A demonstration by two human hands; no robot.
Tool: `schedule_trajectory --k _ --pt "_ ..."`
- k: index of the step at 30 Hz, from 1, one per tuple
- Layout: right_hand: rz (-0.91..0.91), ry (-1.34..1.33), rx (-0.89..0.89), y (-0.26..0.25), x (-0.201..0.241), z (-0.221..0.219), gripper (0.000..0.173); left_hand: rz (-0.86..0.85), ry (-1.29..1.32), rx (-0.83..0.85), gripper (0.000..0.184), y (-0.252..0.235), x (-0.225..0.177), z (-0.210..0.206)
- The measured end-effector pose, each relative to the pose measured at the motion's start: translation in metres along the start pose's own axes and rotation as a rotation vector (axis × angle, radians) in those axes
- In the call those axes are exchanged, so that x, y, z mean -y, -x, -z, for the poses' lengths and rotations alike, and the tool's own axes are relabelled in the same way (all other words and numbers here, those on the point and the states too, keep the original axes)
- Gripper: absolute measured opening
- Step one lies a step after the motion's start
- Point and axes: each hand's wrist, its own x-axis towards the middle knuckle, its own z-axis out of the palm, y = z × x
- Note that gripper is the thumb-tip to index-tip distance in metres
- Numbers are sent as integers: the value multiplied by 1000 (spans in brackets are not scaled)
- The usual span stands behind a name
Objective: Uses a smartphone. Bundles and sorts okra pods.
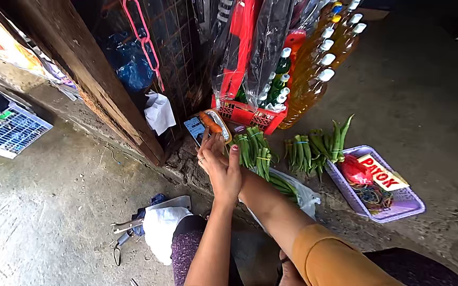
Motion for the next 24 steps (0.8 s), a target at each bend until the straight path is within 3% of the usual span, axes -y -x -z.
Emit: schedule_trajectory --k 3,5,7,9,10,13,15,18,20,23,24 --pt "-30 -161 -2 -18 -15 1 100 150 128 16 59 -6 0 6" --pt "-49 -462 -38 -55 -32 -19 99 283 268 -38 51 -11 -2 8" --pt "-70 -861 80 -62 -54 -17 81 447 391 -93 48 -15 -10 10" --pt "-49 -1057 202 -31 -77 3 57 599 448 -81 49 -16 -18 10" --pt "3 -1069 193 -5 -87 14 56 666 477 -43 50 -15 -21 9" --pt "168 -816 -14 69 -117 30 99 817 625 160 54 -7 -29 -3" --pt "155 -542 -242 108 -135 28 118 850 738 288 61 6 -32 -15" --pt "158 -304 -573 150 -162 18 123 851 913 473 62 27 -31 -32" --pt "182 -252 -696 171 -179 18 127 812 1007 589 58 37 -31 -41" --pt "213 -379 -705 190 -203 34 113 695 1087 768 44 43 -23 -49" --pt "214 -487 -659 190 -211 43 103 661 1076 818 55 43 -19 -53"
